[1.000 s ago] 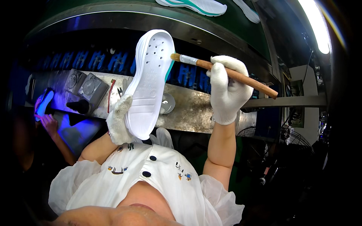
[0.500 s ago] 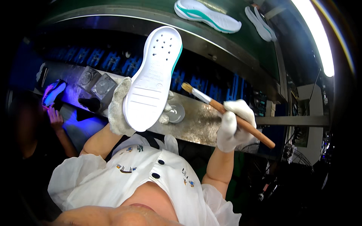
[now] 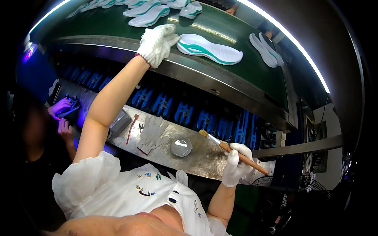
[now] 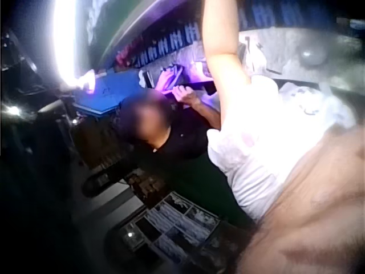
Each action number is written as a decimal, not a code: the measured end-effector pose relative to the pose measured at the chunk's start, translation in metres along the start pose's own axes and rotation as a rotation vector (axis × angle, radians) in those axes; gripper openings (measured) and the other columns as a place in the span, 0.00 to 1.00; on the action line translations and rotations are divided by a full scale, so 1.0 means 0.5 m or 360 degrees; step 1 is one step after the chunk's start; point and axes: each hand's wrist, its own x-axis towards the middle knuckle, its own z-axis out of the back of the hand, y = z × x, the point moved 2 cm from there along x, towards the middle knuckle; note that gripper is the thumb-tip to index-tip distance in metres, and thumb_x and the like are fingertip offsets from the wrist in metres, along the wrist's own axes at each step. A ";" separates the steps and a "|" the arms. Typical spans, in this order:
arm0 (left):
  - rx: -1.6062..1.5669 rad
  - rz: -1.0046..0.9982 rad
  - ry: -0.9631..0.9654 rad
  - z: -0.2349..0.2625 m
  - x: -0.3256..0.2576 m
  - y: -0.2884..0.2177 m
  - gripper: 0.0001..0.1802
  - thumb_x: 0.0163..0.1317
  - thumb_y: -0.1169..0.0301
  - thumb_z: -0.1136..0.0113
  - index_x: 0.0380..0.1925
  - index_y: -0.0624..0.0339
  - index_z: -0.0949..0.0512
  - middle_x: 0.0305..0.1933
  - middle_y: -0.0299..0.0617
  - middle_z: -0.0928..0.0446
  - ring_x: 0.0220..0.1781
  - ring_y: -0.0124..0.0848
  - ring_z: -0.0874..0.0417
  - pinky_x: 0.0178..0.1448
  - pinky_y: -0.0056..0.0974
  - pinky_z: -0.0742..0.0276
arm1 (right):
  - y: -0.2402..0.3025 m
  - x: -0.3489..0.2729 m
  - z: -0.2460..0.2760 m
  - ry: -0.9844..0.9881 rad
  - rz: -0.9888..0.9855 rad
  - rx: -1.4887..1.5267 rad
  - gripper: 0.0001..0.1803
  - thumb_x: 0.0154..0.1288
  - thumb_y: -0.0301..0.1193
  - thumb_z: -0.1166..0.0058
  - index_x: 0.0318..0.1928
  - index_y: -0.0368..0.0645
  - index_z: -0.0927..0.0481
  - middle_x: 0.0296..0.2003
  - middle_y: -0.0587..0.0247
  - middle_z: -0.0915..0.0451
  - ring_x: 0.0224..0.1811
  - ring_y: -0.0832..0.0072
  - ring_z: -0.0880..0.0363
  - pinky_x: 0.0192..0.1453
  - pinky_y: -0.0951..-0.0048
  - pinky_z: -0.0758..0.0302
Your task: The person picks up white shoe soles from a conveyor belt and uses a paintbrush to apply a teal-colored substance to the edges. They handle the soles one at a time, rotating them to cover the perimeter before placing them back on the belt. The person eventually sits down on a stool while continuing the task.
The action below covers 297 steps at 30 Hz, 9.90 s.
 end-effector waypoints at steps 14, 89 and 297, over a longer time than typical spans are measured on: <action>0.2374 -0.1205 0.0760 -0.065 -0.158 0.017 0.21 0.48 0.61 0.35 0.39 0.62 0.26 0.47 0.54 0.30 0.45 0.45 0.23 0.48 0.41 0.26 | -0.019 -0.016 0.025 -0.0026 -0.0150 -0.0079 0.08 0.58 0.25 0.52 0.35 0.33 0.26 0.30 0.58 0.24 0.24 0.81 0.27 0.29 0.83 0.29; -0.0120 0.0617 0.0300 0.014 -0.473 0.115 0.35 0.59 0.61 0.42 0.63 0.59 0.43 0.55 0.40 0.30 0.55 0.28 0.28 0.59 0.36 0.32 | 0.130 0.049 -0.038 0.0705 0.0908 -0.0554 0.06 0.45 0.24 0.38 0.27 0.44 0.21 0.19 0.67 0.23 0.16 0.77 0.28 0.21 0.81 0.32; 0.2567 -0.0746 0.0795 -0.391 0.007 0.257 0.35 0.55 0.48 0.49 0.57 0.61 0.34 0.66 0.53 0.43 0.68 0.48 0.44 0.70 0.50 0.49 | -0.087 -0.074 0.081 0.0044 0.0238 -0.0354 0.16 0.61 0.15 0.63 0.50 0.35 0.35 0.44 0.49 0.26 0.48 0.66 0.24 0.57 0.66 0.28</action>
